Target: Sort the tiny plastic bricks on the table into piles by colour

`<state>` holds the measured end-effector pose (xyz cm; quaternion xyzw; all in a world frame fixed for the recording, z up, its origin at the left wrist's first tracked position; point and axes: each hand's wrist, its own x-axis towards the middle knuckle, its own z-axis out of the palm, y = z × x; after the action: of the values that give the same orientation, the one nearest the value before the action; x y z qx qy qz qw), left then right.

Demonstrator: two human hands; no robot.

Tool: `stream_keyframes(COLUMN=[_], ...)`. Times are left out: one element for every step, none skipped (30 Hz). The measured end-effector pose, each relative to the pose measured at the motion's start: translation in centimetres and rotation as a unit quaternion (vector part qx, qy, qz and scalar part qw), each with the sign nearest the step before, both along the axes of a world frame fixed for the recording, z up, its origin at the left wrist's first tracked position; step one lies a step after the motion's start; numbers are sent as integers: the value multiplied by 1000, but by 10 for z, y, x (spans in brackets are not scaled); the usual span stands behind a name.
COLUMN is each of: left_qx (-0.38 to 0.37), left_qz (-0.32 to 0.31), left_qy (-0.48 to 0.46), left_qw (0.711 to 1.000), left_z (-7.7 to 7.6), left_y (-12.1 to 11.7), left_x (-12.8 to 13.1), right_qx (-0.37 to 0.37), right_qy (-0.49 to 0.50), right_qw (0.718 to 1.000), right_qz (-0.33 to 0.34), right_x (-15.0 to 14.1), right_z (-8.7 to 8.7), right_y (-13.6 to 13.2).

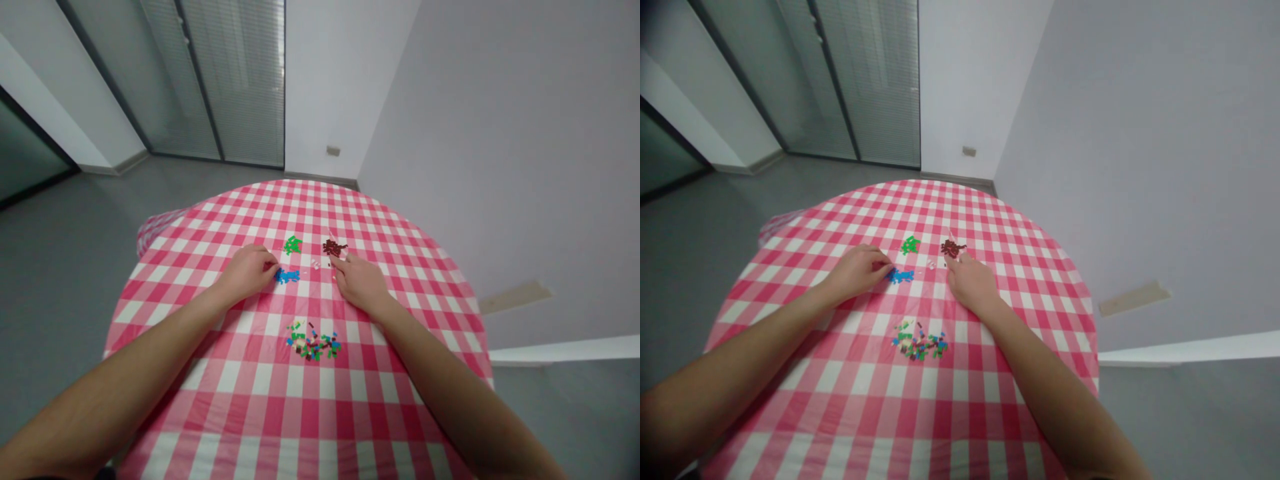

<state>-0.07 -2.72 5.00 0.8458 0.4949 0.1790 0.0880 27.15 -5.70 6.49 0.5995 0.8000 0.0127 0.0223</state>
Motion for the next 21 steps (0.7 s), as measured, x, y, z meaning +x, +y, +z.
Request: stream_keyframes(left_qx=[0, 0, 0, -1, -2, -2, -3, -3, -3, -3, -3, -5, -6, -8, -9, -10, -10, -12, -16, -21, -28], left_qz=[0, 0, -1, -2, -2, -2, -1, -1, 0, -1, -3, -4, -5, -5, -4, -4, -7, -15, -32, -57, -87], left_qy=[-2, -3, -3, -2, 0, 3, 5, 6, 7, 7, 7, 6, 4, 1, -3, -8, -16, -25, -33, -40, -46], left_qw=[1000, 1000, 1000, 1000, 1000, 1000, 1000, 1000, 1000, 1000, 1000, 1000, 1000, 1000, 1000, 1000, 1000, 1000, 999, 997, 995], left_z=[0, 0, 0, -1, -1, -1, -1, -1, -1, -1, -1, -1, -1, 0, 0, 1, 1, 2, 4, 5, 7], left_y=[0, 0, 0, 0, 0, 0, 0, 1, 1, 1, 1, 1, 1, 1, 1, 0, 0, -1, -2, -4, -6], left_x=[0, 0, 0, 0, -1, -1, 0, 0, 0, 0, 0, 0, 0, 0, 0, 0, 0, 1, 1, 3, 4], right_qx=[3, 3, -1, -6, -12, -18, -21, -23, -24, -24, -23, -21, -19, -17, -16, -15, -15, -15, -15, -15, -14], right_qy=[4, 6, 7, 7, 6, 4, 2, 0, -2, -3, -4, -5, -6, -7, -9, -9, -9, -8, -6, -3, -1], right_qw=[1000, 1000, 1000, 1000, 1000, 1000, 1000, 999, 999, 999, 999, 1000, 1000, 1000, 1000, 1000, 1000, 1000, 1000, 1000, 1000], right_qz=[-5, -7, -6, -2, 5, 12, 18, 22, 25, 26, 24, 22, 19, 15, 10, 5, 1, -3, -6, -10, -12], right_x=[1, 2, 2, 2, 2, 2, 1, 0, 0, -1, -1, -1, -1, 0, 0, 1, 2, 2, 3, 3, 4], right_z=[1, 1, 2, 2, 2, 2, 2, 2, 1, 1, 0, 0, -1, -1, -2, -2, -3, -3, -4, -5, -5], right_y=[0, 0, 0, 0, -1, -1, -1, -1, -1, -1, -1, 0, 0, 1, 2, 2, 3, 5, 6, 7, 9])
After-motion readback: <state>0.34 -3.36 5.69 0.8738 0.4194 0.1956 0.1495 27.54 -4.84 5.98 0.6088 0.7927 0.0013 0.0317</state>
